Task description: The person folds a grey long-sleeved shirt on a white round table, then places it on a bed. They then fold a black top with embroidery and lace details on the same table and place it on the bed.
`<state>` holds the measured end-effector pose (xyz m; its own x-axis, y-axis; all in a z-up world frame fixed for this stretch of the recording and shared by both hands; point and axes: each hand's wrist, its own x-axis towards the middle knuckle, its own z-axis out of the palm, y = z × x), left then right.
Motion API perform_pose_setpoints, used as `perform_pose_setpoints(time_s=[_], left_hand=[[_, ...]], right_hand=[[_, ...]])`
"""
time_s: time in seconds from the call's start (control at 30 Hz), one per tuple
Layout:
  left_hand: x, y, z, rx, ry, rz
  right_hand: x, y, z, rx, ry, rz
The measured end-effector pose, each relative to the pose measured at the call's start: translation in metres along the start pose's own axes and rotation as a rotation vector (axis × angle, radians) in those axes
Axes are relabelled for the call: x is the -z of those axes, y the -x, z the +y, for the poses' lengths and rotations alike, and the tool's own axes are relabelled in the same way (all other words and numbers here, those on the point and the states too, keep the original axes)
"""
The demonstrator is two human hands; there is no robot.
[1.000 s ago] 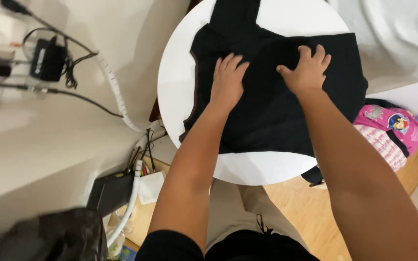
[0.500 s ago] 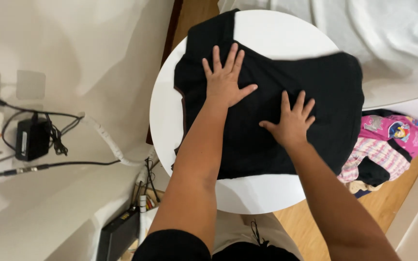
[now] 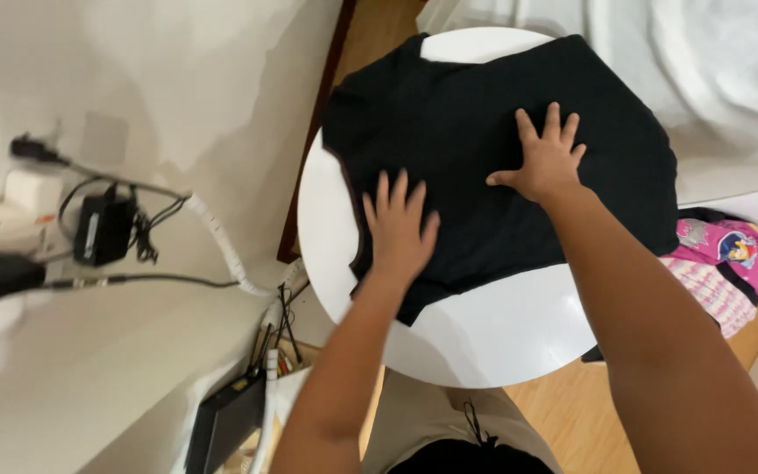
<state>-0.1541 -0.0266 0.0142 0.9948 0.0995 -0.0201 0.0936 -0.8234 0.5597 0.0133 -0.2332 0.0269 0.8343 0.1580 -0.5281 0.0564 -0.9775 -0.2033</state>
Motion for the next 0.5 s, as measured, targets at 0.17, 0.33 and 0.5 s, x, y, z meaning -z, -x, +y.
perform_pose_setpoints(time_s=[0.17, 0.33, 0.5], left_hand=[[-0.028, 0.114, -0.015, 0.131, 0.059, 0.073], [0.0, 0.157, -0.005, 0.291, 0.049, 0.116], [0.049, 0.169, 0.031, 0.513, -0.02, -0.202]], right_hand=[[-0.032, 0.047, -0.023, 0.261, 0.105, 0.283], [-0.087, 0.146, -0.06, 0.571, -0.066, 0.077], [-0.134, 0.212, -0.059, 0.733, -0.187, -0.051]])
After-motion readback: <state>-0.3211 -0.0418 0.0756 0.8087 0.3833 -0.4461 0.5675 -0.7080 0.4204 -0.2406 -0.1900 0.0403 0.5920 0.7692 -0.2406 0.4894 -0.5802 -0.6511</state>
